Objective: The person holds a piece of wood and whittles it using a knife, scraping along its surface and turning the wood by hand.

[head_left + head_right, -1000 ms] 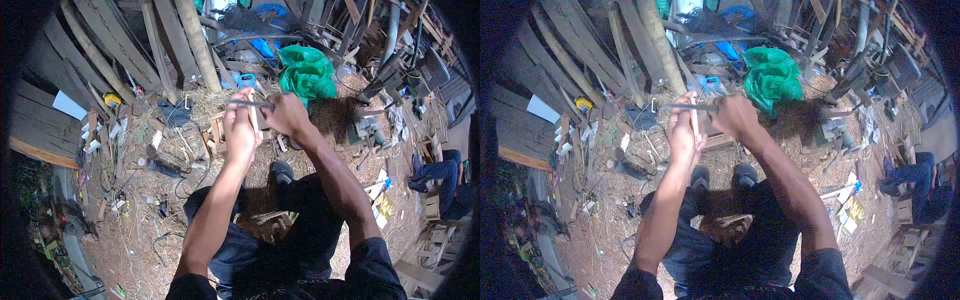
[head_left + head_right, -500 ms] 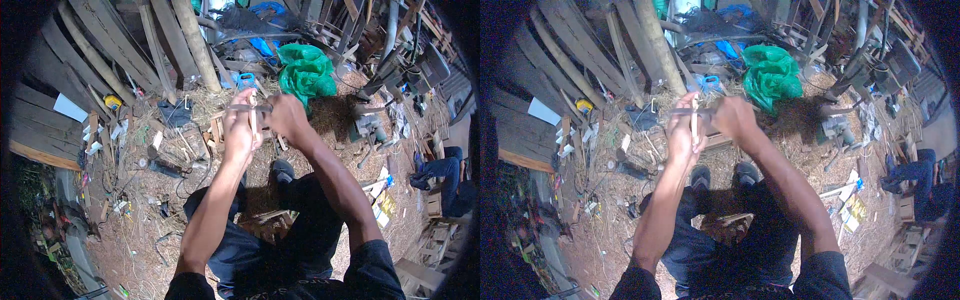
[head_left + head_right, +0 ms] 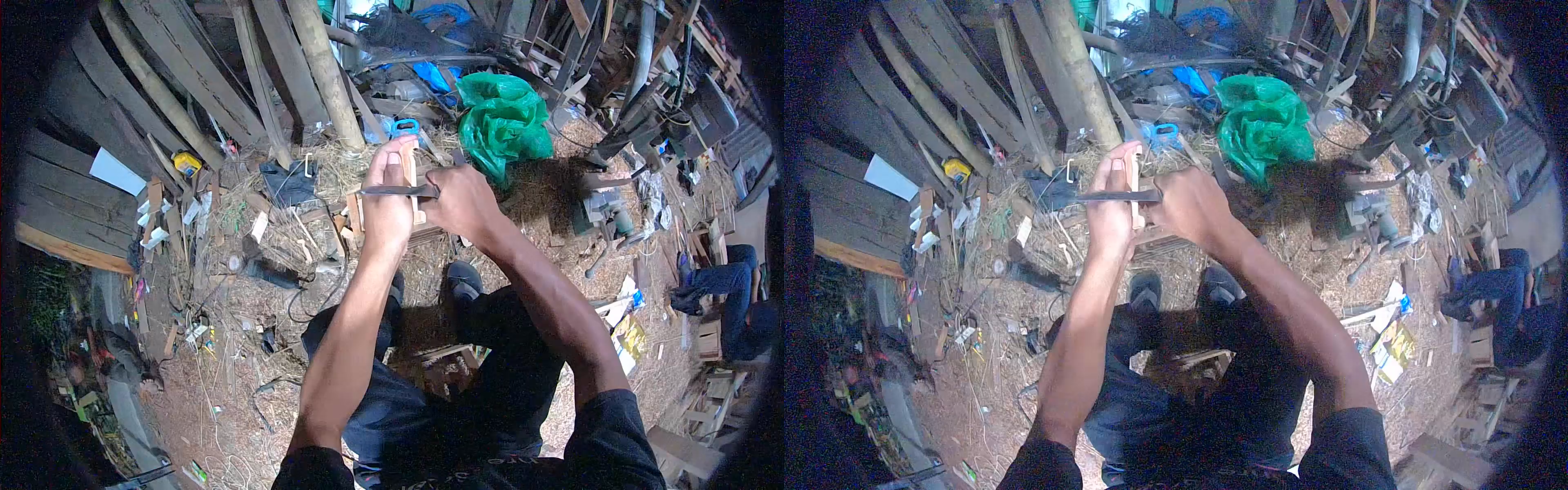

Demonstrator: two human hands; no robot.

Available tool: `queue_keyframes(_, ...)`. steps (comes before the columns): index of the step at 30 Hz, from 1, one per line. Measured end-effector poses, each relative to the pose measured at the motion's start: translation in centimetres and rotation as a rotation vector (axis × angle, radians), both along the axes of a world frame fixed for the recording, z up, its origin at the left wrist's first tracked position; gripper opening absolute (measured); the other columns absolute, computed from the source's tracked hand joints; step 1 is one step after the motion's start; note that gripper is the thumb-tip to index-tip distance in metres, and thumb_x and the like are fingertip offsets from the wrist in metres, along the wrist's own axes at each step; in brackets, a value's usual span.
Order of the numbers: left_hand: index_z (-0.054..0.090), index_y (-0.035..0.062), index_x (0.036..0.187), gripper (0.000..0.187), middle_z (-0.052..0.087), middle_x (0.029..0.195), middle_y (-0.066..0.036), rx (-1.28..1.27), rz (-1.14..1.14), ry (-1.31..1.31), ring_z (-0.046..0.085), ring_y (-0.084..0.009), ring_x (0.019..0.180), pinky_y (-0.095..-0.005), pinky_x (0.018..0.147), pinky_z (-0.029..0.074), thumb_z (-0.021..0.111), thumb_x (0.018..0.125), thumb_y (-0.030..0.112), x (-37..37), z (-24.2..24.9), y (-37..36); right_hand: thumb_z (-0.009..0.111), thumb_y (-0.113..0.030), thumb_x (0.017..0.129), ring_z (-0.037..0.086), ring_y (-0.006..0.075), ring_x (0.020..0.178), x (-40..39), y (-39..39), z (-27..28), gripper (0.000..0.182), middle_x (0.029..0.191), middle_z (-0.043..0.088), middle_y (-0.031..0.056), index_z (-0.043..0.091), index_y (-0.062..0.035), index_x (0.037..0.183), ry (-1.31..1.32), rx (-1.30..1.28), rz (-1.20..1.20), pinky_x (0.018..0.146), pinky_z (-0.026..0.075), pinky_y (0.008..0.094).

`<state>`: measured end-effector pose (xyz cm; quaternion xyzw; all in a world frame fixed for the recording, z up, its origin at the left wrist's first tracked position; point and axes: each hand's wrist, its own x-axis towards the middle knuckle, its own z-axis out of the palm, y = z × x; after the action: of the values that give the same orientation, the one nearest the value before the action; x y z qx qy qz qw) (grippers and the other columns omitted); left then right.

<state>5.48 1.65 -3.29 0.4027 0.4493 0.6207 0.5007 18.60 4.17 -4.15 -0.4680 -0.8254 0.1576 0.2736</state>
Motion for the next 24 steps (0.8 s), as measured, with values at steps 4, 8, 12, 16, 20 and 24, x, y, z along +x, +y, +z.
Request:
queue_keyframes(4, 0.056, 0.0094, 0.121, 0.029, 0.06, 0.097, -0.002, 0.026, -0.025, -0.044, 0.052, -0.0069, 0.068, -0.022, 0.054, 0.039, 0.039, 0.103, 0.025, 0.6, -0.3, -0.5, 0.064, -0.023, 0.069, 0.064, 0.0428, 0.071, 0.2, 0.5, -0.6, 0.024, 0.071, 0.062, 0.0256, 0.065, 0.0004, 0.074, -0.016, -0.022, -0.116, 0.067, 0.052, 0.0493)
queue_keyframes(8, 0.056, 0.0073, 0.121, 0.03, 0.06, 0.089, 0.001, 0.024, 0.001, -0.129, 0.05, -0.0035, 0.06, -0.0182, 0.046, 0.037, 0.043, 0.102, 0.026, 2.4, -0.5, -1.7, 0.065, -0.023, 0.07, 0.065, 0.0428, 0.071, 1.6, 1.8, -0.3, 0.024, 0.072, 0.064, 0.0257, 0.068, -0.0005, 0.076, -0.083, -0.102, -0.252, 0.069, 0.053, 0.0496)
queue_keyframes(12, 0.056, 0.0027, 0.119, 0.03, 0.06, 0.109, -0.005, 0.019, -0.008, -0.031, 0.054, -0.0097, 0.094, -0.027, 0.085, 0.045, 0.037, 0.104, 0.02, 2.0, -0.9, -1.3, 0.063, -0.022, 0.069, 0.065, 0.0435, 0.072, 1.7, 2.0, -0.6, 0.025, 0.072, 0.064, 0.0261, 0.067, 0.0014, 0.075, -0.051, -0.13, -0.187, 0.07, 0.053, 0.049)
queue_keyframes(16, 0.057, 0.0036, 0.119, 0.03, 0.061, 0.109, -0.006, 0.029, 0.029, 0.063, 0.054, -0.0103, 0.094, -0.0278, 0.084, 0.046, 0.036, 0.104, 0.02, 0.9, -0.2, -0.5, 0.064, -0.024, 0.068, 0.06, 0.0449, 0.067, 0.8, 0.8, -0.4, 0.026, 0.066, 0.059, 0.0253, 0.059, 0.0013, 0.066, 0.046, -0.05, 0.014, 0.064, 0.049, 0.0496)
queue_keyframes(20, 0.058, 0.0029, 0.115, 0.031, 0.062, 0.105, -0.006, 0.105, 0.059, 0.148, 0.056, -0.0085, 0.081, -0.0252, 0.071, 0.048, 0.037, 0.103, 0.022, 0.2, -0.7, 0.2, 0.067, -0.026, 0.067, 0.058, 0.046, 0.065, -0.1, 0.4, -0.9, 0.03, 0.063, 0.056, 0.0245, 0.055, 0.0004, 0.063, 0.096, 0.015, 0.018, 0.06, 0.047, 0.0505)
queue_keyframes(24, 0.058, 0.0042, 0.116, 0.031, 0.061, 0.099, -0.003, 0.026, 0.008, 0.155, 0.054, -0.006, 0.079, -0.0235, 0.068, 0.046, 0.037, 0.103, 0.023, 0.3, -0.2, -0.5, 0.069, -0.028, 0.067, 0.058, 0.0468, 0.065, 0.0, 0.7, -1.1, 0.032, 0.063, 0.056, 0.0254, 0.055, 0.0017, 0.066, 0.067, 0.011, -0.053, 0.06, 0.047, 0.0508)
